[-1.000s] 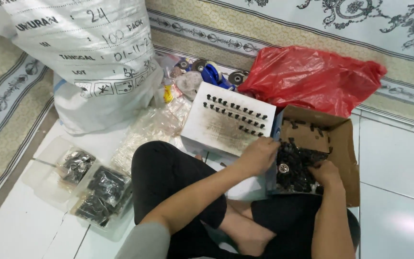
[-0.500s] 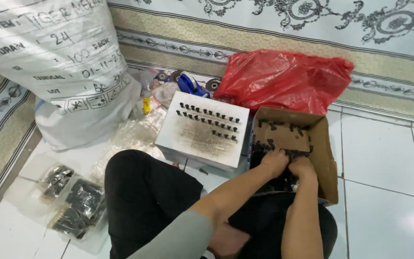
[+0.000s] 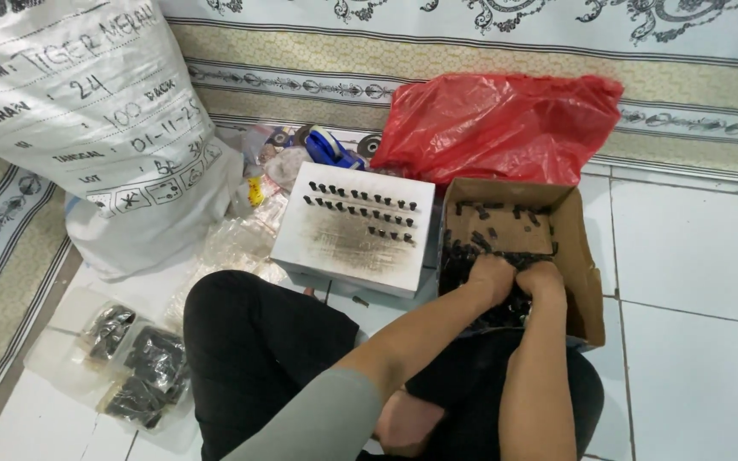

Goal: The person sits on the floor and repeatedly picks small black hardware pieces from a cardboard box, placing them into a white tray with rows of slots. The person also handles a small plastic bag containing similar items.

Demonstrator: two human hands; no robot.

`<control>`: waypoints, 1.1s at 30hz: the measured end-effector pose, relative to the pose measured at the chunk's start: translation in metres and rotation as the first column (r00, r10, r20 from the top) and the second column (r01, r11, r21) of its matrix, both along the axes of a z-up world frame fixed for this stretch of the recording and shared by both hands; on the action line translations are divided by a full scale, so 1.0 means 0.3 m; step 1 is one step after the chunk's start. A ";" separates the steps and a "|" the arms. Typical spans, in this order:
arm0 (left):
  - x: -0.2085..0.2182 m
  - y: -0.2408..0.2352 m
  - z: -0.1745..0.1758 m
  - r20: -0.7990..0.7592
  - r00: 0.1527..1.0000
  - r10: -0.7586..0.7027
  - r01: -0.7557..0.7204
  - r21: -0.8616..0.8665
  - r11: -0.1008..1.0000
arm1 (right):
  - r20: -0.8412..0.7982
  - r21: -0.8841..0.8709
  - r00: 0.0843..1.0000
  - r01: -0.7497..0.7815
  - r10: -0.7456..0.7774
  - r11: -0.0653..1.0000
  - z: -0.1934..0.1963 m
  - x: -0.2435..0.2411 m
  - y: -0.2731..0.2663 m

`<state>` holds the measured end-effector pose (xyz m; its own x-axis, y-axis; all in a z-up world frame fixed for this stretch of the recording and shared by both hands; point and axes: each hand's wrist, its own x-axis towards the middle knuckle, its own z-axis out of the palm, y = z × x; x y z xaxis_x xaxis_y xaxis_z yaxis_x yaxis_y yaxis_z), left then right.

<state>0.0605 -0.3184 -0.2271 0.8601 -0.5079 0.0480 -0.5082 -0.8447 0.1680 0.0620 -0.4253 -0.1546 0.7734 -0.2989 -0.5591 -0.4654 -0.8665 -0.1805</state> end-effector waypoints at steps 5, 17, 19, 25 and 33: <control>0.031 0.047 0.007 0.041 0.999 -0.013 0.019 -0.152 0.988 | 0.028 0.064 0.998 0.060 -0.062 0.996 0.006 0.006 0.000; 0.107 0.064 -0.022 -0.770 0.638 0.025 -0.666 -0.536 0.519 | 0.086 0.272 0.991 0.078 -0.105 0.959 0.055 -0.009 0.026; 0.097 0.054 -0.037 -0.783 0.621 0.022 -0.673 -0.519 0.528 | 0.065 0.222 0.994 0.070 -0.086 0.973 0.083 -0.015 0.042; 0.068 0.065 -0.013 -0.749 0.663 -0.001 -0.584 -0.518 0.625 | -0.048 0.149 0.980 0.200 -0.195 0.968 -0.188 0.080 -0.062; -0.053 -0.005 0.020 0.163 0.974 0.155 -0.068 -0.446 0.892 | -0.008 -0.034 1.000 0.003 -0.003 0.999 -0.474 0.151 -0.205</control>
<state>0.0445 -0.3198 -0.2211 0.8621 -0.2996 0.4088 -0.4742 -0.7615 0.4419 0.1075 -0.4869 -0.2968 0.7677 -0.3202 -0.5551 -0.4693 -0.8707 -0.1469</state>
